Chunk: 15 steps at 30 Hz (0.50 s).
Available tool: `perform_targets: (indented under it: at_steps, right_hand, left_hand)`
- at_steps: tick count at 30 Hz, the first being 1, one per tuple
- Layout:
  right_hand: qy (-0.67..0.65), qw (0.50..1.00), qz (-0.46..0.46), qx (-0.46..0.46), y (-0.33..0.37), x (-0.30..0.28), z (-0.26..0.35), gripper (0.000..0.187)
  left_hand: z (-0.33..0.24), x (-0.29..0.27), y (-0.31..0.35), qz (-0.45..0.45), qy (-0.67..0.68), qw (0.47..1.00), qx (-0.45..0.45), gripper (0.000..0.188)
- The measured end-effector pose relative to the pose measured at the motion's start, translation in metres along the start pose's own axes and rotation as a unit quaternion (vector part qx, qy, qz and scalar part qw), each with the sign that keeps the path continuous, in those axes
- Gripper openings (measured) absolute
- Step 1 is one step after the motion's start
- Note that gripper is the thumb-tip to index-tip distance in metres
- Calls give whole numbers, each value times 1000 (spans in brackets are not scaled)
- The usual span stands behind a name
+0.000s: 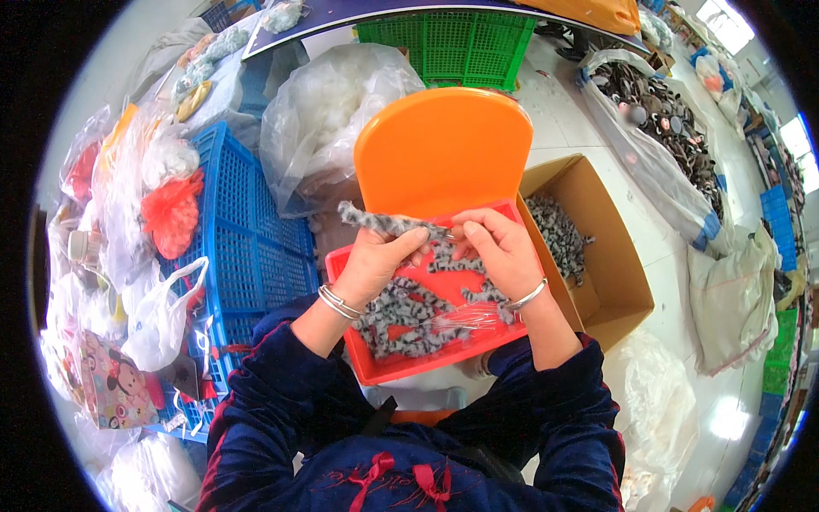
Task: The person sits on an orange chair and repeatedly picks up small gray fuzzy items from a red tray, threading them onto thin metal rods. The person handles the items one at a time, inserting the rod through the center of each item and placing the assembled pieces back into the tray.
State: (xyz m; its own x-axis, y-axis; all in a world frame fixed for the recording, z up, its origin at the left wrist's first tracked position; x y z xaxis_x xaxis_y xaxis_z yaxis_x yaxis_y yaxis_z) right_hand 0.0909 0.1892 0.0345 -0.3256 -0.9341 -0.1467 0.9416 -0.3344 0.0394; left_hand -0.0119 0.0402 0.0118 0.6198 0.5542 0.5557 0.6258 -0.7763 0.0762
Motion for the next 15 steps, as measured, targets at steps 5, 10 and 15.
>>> perform_targets:
  at_steps: [5,10,15]
  right_hand:
    - [20,999,27,-22,3,5,-6,12]
    - [69,997,19,-13,3,11,-2,9]
    - [74,997,17,-28,3,13,-6,7]
  left_hand:
    - [-1,-1,1,-3,-4,1000,17,9]
    - [2,-5,1,-17,-22,1000,5,7]
    - [3,-3,0,1,-40,999,0,8]
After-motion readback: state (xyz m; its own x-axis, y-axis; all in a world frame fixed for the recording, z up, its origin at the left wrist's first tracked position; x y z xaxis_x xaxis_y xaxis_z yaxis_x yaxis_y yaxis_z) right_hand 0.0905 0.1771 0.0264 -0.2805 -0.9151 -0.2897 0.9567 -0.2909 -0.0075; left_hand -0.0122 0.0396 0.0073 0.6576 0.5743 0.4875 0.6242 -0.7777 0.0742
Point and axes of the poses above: each hand's wrist, its own y-axis away from the middle knuckle, its own x-axis out of the palm, z = x × y, the point moved 4 cm from there along -y, towards the middle knuckle, and after that the axes turned 12 degrees about y, right-handed, at the moved point
